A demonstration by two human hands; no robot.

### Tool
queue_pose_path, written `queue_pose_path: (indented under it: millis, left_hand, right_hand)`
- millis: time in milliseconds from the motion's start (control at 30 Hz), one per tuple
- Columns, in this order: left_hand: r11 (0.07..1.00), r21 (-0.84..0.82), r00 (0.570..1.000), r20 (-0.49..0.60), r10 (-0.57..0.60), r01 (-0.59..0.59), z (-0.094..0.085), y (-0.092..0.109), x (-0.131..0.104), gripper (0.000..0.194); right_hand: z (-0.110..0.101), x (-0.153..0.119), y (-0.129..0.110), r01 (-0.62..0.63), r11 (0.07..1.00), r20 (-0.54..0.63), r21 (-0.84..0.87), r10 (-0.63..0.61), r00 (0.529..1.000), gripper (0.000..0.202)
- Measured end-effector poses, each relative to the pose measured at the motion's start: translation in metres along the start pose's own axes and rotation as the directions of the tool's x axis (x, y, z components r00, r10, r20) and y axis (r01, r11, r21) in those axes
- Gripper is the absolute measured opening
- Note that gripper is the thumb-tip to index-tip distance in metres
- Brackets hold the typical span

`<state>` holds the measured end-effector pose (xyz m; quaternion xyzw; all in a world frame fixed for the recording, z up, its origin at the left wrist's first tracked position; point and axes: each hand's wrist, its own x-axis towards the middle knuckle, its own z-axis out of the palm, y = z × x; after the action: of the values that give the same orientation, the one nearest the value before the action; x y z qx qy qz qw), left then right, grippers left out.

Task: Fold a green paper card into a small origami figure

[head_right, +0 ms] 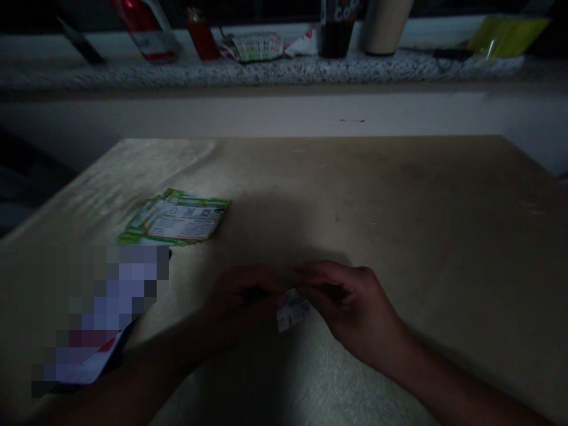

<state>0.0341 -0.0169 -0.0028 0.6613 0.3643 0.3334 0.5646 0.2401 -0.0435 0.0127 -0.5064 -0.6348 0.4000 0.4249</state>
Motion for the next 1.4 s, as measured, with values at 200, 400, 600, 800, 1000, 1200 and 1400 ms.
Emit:
queue_pose_path:
  millis: [200,400,600,800,1000,1200,1400]
  left_hand:
    - [0.996,-0.082,1.000,0.019,-0.020,0.022,-0.003,0.000,0.001,0.016]
    - [0.996,-0.076,0.999,-0.043,0.033,-0.036,-0.003,0.001,0.000,0.014]
    - [0.988,0.067,0.990,0.020,0.141,-0.142,-0.003,-0.002,-0.003,0.013]
    - [0.988,0.074,0.989,0.054,0.135,-0.139,-0.007,0.001,-0.003,0.017]
    - [0.996,-0.043,0.997,0.017,0.073,-0.072,-0.006,0.001,-0.003,0.013]
    - [0.992,-0.101,0.997,0.008,0.075,-0.074,-0.005,0.000,-0.002,0.011]
    - [0.983,-0.128,0.992,-0.013,0.129,-0.129,-0.005,-0.002,-0.002,0.007]
  right_hand:
    - [-0.002,0.003,0.000,-0.003,0.999,0.003,0.047,0.003,1.000,0.014]
    - [-0.004,-0.001,0.004,0.003,1.000,0.025,0.001,-0.003,1.000,0.012]
    - [-0.006,-0.001,0.006,-0.023,1.000,0.056,0.021,0.022,0.998,0.007]
    - [-0.012,0.002,0.006,-0.052,0.996,0.147,0.079,0.040,0.988,0.008]
    - [-0.014,0.003,0.004,-0.085,0.990,0.150,0.117,0.067,0.986,0.009]
    - [-0.014,0.003,0.005,-0.164,0.965,0.156,0.207,0.133,0.979,0.007]
    - [-0.012,0.001,0.003,-0.147,0.961,0.135,0.235,0.117,0.984,0.007]
